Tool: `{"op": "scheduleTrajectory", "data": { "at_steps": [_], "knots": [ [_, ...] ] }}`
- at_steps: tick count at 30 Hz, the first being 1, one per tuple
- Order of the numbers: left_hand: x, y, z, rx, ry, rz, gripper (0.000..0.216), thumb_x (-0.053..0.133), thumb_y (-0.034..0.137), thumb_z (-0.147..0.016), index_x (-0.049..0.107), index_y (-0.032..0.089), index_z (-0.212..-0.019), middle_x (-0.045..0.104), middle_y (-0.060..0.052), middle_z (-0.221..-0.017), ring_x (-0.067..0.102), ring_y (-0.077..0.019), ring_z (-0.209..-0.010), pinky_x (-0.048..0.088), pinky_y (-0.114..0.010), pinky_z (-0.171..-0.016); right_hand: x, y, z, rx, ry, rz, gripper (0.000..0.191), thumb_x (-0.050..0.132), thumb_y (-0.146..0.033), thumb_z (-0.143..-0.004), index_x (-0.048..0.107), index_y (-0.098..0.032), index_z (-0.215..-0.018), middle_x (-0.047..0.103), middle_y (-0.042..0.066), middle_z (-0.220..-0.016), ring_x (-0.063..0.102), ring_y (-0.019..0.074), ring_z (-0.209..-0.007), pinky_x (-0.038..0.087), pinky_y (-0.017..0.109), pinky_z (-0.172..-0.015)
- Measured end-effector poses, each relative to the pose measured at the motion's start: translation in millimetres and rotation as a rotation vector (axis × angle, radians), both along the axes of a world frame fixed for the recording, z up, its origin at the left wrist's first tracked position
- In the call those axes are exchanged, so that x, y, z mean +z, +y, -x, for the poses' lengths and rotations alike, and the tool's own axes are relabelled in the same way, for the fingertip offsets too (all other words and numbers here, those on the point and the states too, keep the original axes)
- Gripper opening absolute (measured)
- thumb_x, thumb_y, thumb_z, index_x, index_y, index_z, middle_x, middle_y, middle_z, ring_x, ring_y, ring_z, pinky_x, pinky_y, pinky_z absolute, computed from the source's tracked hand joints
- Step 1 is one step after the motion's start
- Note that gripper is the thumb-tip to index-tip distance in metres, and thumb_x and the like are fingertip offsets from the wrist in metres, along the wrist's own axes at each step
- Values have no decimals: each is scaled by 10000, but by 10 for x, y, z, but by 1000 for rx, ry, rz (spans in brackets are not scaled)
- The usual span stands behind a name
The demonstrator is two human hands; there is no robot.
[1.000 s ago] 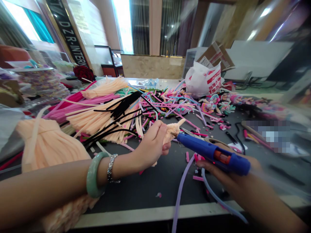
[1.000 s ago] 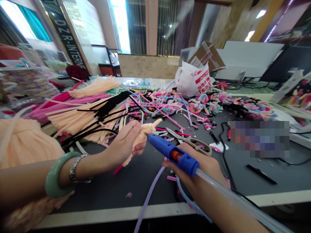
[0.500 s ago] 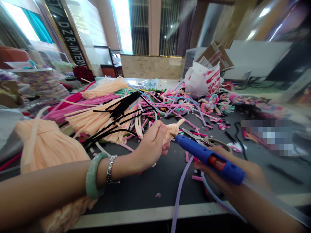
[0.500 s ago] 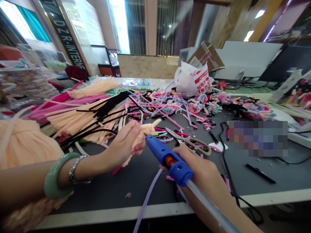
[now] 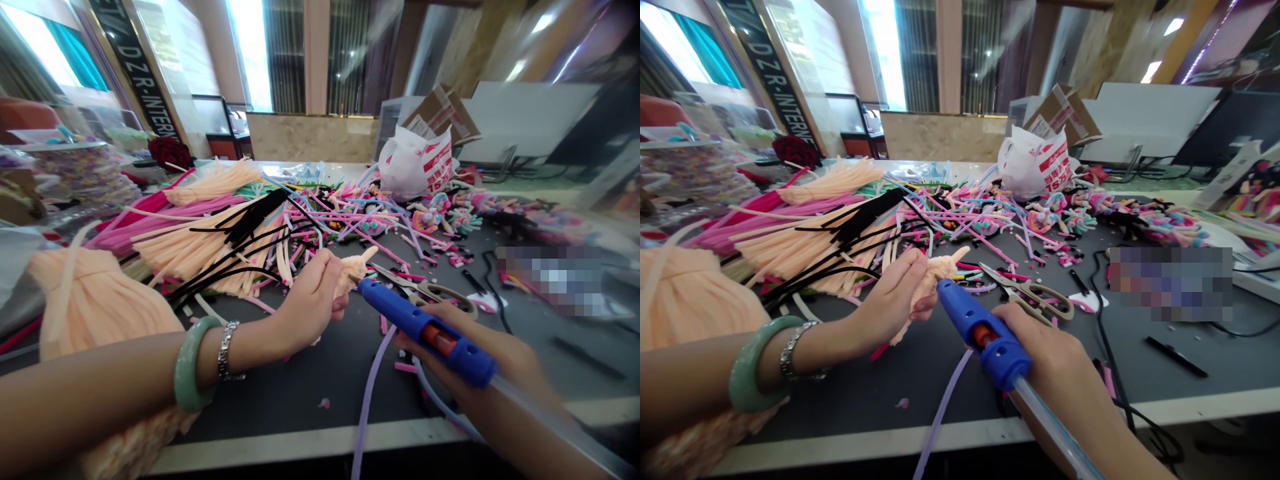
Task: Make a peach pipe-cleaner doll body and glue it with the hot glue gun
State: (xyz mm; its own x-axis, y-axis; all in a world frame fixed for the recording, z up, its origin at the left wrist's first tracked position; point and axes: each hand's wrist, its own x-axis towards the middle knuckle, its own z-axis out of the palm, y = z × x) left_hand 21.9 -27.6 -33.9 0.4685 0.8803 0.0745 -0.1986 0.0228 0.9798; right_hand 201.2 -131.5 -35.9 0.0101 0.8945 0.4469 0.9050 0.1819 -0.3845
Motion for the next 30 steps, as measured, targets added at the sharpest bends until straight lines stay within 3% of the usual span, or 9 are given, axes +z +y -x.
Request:
{"op": "scheduleTrajectory", "data": {
  "at_steps": [15, 21, 30],
  "knots": [
    [9, 16, 13, -23, -42, 45, 221, 324, 276, -951, 295, 198, -746, 391, 72, -634, 337, -22, -443, 228, -135, -401, 44, -1, -17, 37, -37, -71, 159, 649, -197, -729, 618, -282, -861, 655, -84, -584, 633, 127, -488, 425, 187, -455],
    [15, 24, 2, -33, -78, 100, 211, 317, 261, -952, 303, 194, -753, 411, 69, -630, 334, -18, -431, 226, -134, -396, 13, 21, -44, 47, -64, -120, 103, 634, -329, -768, 625, -276, -856, 677, -52, -630, 648, 158, -516, 435, 222, -466],
    [54, 22, 3, -47, -103, 170, 198, 310, 258, -950, 304, 197, -761, 450, 56, -640, 339, -23, -418, 224, -142, -392, -54, 56, -74, 67, -130, -262, 171, 557, -374, -830, 609, -255, -942, 700, -27, -690, 640, 157, -526, 444, 236, -501]
  ]
}}
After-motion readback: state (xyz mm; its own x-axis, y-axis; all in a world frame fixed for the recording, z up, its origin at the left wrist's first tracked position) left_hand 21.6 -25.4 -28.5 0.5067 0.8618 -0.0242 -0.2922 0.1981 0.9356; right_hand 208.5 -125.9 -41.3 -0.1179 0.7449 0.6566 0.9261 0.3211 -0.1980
